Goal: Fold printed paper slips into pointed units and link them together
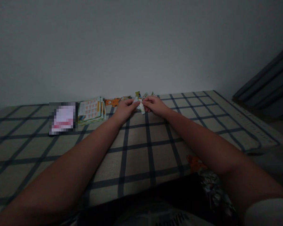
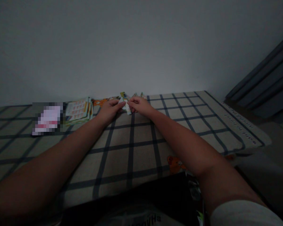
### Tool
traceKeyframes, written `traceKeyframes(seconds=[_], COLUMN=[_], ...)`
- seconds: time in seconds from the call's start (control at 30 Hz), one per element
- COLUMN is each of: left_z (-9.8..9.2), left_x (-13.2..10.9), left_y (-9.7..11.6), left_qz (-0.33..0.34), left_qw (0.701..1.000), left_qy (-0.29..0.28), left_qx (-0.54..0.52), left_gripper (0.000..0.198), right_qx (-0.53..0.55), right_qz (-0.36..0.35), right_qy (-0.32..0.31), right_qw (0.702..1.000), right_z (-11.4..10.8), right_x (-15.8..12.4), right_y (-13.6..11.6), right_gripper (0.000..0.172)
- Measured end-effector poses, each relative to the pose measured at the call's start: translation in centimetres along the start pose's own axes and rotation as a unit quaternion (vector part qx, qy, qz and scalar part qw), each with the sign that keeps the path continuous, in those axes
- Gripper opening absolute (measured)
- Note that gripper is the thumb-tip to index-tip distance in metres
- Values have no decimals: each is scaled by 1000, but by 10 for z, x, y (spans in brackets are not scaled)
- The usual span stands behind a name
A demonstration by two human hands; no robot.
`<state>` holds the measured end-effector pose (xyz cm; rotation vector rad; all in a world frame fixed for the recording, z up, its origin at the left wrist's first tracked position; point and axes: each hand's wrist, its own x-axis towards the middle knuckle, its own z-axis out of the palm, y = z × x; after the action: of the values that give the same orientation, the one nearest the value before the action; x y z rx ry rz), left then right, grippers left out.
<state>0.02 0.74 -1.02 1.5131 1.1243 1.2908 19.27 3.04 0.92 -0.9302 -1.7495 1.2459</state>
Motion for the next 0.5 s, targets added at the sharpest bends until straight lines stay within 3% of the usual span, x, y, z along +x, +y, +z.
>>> traceKeyframes(seconds=[0.13,0.5], left_z=[0,-2], left_x=[0,2], left_y=[1,3], left_qz=[25,58], left_qw=[998,996], left_qy=[20,44], left_qx=[49,58], left_gripper=[44,46], right_qx=[-14,-66], right_qz=[-6,-35], right_qy=[-8,-13], right_qw=[1000,997], right_z=[-1,-3], right_x=[-1,-1], right_y=[-1,3], right_gripper=[20,25])
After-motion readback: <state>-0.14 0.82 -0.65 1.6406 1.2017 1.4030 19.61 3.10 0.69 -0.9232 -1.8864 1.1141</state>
